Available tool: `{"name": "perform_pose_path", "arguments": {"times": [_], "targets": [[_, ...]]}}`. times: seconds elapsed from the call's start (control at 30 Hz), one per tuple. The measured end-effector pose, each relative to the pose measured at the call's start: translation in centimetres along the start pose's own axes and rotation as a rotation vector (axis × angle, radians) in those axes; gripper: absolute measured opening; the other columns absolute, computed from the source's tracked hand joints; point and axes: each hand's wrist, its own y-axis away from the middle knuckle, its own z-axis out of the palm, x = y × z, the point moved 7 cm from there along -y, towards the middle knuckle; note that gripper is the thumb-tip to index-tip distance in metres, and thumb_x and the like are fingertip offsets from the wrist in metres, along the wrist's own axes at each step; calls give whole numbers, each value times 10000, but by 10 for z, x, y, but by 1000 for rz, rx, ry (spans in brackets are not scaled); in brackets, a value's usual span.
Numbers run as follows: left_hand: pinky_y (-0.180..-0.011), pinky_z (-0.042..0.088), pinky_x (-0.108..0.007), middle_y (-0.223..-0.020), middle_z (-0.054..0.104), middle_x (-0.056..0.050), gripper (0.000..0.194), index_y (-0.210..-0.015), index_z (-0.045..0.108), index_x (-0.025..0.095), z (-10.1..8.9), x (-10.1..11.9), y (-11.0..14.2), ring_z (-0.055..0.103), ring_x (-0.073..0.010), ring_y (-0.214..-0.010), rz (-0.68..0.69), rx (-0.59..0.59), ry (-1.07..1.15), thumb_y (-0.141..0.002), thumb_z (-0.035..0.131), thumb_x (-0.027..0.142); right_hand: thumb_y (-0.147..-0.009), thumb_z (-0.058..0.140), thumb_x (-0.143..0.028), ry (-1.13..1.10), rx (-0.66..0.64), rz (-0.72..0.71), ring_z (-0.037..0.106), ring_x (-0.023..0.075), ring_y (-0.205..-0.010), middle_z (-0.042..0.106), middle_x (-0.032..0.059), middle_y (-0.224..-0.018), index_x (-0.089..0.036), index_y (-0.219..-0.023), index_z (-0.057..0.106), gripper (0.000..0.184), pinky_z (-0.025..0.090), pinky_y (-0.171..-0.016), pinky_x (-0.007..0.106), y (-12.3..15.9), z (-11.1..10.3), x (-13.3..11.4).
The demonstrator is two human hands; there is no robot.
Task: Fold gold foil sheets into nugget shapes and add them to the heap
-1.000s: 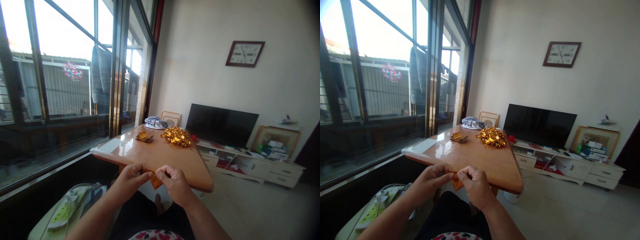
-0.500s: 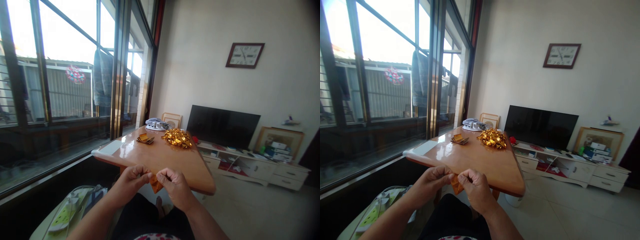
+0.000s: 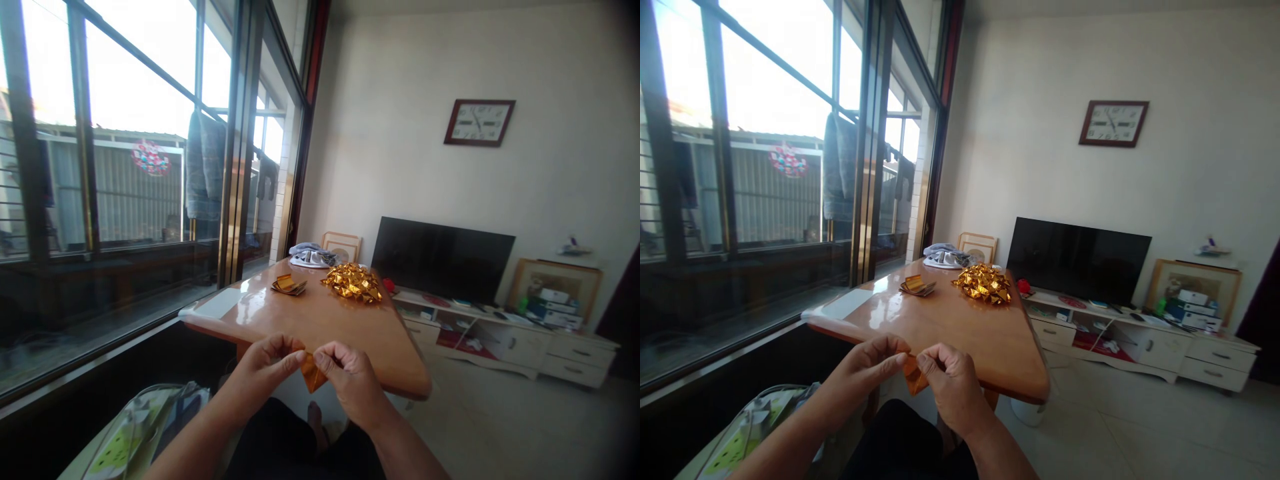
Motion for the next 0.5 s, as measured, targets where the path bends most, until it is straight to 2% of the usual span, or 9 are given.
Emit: {"name": "perform_pose_path", "arguments": {"times": [0.13,0.33,0.5], "targets": [[-495,431,-209,-644,669,-26,361,-763,686,149,4,-4,0,586,-130,-547,-8,7,52,-780,772,500,-938,606,-504,-20,-5,14,440,130,-636,531,-15,-664,-156,-829,698,375,384,-600,247,1,2,5],[-478,423,-221,-601,649,-26,391,-677,664,153,0,-1,0,584,-143,-532,-14,28,40,-831,713,509,-932,613,-512,-71,-14,26,399,119,-624,491,-26,-653,-158,-812,675,379,360,-586,242,-2,4,6],[-504,451,-229,-726,717,-60,389,-798,722,148,-5,5,2,636,-170,-609,-10,86,62,-841,690,534,-932,612,-509,-69,17,31,402,120,-630,502,-24,-663,-157,-814,672,377,370,-601,247,-5,6,7]]}}
